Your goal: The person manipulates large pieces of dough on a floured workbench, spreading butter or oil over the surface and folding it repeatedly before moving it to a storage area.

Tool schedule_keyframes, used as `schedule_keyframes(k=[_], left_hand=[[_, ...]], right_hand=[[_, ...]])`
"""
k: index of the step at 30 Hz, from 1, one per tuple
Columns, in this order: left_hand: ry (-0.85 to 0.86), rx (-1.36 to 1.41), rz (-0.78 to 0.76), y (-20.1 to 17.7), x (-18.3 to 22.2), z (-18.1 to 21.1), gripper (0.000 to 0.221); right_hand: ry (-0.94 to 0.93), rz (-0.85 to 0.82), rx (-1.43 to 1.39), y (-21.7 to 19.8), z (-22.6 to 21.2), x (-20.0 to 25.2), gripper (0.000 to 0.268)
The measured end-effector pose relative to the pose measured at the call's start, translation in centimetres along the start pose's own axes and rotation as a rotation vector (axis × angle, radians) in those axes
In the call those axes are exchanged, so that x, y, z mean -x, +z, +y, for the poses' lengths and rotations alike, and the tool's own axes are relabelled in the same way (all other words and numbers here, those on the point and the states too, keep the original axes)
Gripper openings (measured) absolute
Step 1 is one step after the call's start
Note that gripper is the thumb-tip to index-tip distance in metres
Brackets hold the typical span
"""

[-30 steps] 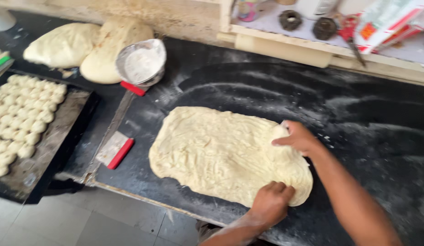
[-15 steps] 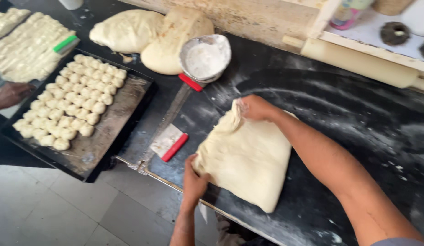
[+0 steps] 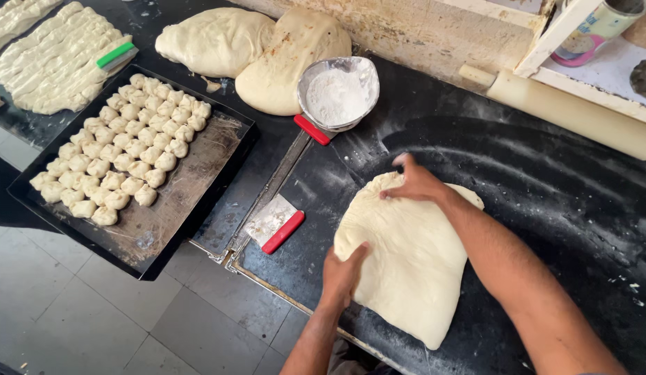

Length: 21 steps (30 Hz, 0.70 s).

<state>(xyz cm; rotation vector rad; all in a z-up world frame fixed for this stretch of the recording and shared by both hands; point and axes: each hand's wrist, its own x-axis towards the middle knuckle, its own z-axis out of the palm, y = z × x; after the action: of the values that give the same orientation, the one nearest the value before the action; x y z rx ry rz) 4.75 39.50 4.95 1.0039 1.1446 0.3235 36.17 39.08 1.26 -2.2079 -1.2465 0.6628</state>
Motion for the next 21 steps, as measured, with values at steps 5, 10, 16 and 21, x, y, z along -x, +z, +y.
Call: schedule_keyframes(k=[5,10,16,21], left_hand=[[0.258,-0.400,-0.089,-0.3,-0.8,-2.7,0.054],[0.600,-0.707,-0.112,-0.8,-1.0,-3.4,0.055],[0.274,-0.292,-0.325,0.6,1.9,-1.3,0.065],[0.123,0.141,-0.462,1.5,4.1,-4.5,0.071]], right_hand=[[-0.054,-0.600,0.450,-1.8,-2.6,1.1,0.088],[-0.797,-0.061,0.786,-3.4,-3.0,3.0,0.089],[-0.256,-0.738,0.059,-3.4,-2.4,3.1,0.066],[-0.170,-1.101,-0.154,-4.9,-2.4,5.6,0.056]])
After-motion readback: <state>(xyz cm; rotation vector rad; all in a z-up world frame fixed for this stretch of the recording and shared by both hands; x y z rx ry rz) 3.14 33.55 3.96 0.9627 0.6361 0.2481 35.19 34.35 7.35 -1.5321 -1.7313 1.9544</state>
